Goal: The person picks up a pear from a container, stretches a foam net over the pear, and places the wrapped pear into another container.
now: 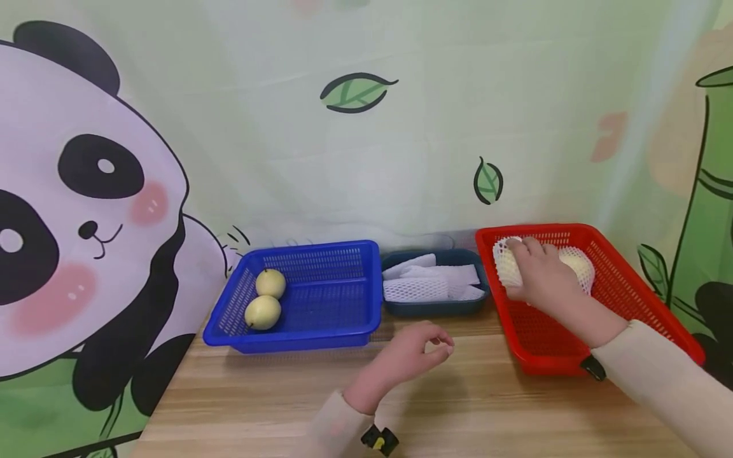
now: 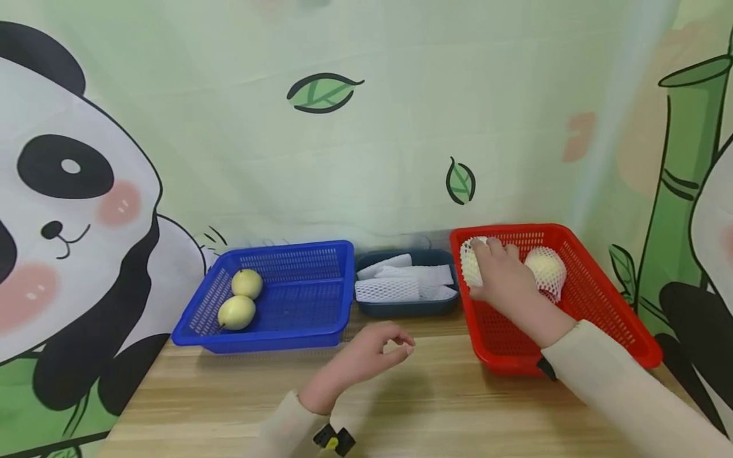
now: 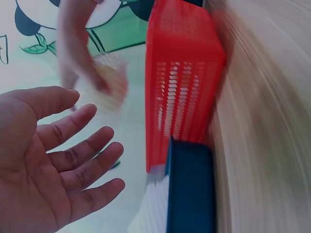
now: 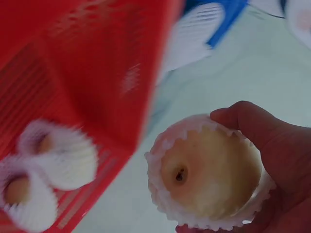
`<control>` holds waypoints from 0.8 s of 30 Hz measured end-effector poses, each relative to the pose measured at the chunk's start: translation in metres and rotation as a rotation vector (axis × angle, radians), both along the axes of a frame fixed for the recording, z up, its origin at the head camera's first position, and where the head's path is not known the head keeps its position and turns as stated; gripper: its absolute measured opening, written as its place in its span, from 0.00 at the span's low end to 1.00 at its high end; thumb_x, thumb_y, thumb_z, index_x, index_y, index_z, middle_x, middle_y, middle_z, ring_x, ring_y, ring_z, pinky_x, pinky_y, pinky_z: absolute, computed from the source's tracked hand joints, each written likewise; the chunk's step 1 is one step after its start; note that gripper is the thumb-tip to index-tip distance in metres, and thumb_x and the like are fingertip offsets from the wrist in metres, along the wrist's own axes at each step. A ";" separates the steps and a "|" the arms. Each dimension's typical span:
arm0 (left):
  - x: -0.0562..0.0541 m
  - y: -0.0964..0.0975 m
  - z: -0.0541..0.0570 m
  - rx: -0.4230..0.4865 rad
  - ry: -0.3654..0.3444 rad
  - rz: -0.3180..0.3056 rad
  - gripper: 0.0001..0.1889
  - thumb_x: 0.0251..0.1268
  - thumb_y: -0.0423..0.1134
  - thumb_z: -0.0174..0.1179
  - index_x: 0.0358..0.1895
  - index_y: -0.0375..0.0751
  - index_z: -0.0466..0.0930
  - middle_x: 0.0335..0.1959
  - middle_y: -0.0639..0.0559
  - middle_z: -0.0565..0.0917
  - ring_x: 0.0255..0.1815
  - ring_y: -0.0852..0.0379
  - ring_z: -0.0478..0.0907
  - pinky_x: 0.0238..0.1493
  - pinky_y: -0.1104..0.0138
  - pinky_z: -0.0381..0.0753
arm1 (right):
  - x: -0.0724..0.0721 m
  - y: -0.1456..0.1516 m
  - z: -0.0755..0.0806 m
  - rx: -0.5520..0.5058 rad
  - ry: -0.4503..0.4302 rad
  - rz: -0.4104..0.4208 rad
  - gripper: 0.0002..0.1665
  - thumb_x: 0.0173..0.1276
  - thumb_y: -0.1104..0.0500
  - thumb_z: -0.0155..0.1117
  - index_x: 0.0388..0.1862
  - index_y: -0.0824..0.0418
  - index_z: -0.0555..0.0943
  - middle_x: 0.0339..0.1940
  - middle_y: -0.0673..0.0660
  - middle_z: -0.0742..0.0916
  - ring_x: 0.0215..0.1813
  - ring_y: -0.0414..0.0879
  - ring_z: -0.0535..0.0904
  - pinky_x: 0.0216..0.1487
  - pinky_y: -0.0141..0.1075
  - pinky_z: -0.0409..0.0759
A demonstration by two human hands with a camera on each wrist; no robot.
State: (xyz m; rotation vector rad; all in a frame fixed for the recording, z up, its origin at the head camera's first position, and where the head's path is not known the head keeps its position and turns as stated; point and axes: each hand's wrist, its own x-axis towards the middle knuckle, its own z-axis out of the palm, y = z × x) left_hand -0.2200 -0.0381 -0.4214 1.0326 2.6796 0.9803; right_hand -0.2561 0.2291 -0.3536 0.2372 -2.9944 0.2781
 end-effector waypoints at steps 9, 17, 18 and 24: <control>-0.008 0.038 0.013 -0.100 0.132 -0.074 0.16 0.74 0.43 0.61 0.60 0.44 0.84 0.57 0.52 0.88 0.60 0.58 0.83 0.64 0.73 0.78 | -0.025 0.039 -0.008 0.133 -0.103 0.119 0.62 0.42 0.49 0.85 0.73 0.69 0.66 0.67 0.76 0.76 0.62 0.75 0.72 0.58 0.68 0.79; -0.008 0.076 0.016 -0.252 0.204 -0.121 0.21 0.71 0.51 0.64 0.64 0.53 0.82 0.61 0.58 0.85 0.62 0.63 0.80 0.64 0.77 0.76 | -0.036 0.057 -0.021 0.147 -0.176 0.167 0.62 0.38 0.49 0.89 0.72 0.66 0.71 0.66 0.74 0.79 0.59 0.71 0.78 0.56 0.68 0.80; -0.007 0.081 0.015 -0.270 0.199 -0.116 0.21 0.70 0.52 0.64 0.64 0.55 0.82 0.62 0.59 0.85 0.62 0.64 0.79 0.64 0.77 0.76 | -0.036 0.059 -0.023 0.147 -0.190 0.177 0.61 0.39 0.49 0.89 0.72 0.65 0.71 0.66 0.74 0.80 0.58 0.70 0.79 0.56 0.68 0.80; -0.004 0.109 0.011 -0.360 0.233 -0.139 0.23 0.67 0.56 0.66 0.64 0.60 0.82 0.61 0.64 0.84 0.61 0.68 0.77 0.64 0.79 0.73 | -0.039 0.062 -0.030 0.133 -0.271 0.206 0.61 0.40 0.49 0.89 0.73 0.64 0.71 0.66 0.73 0.80 0.58 0.69 0.81 0.52 0.65 0.83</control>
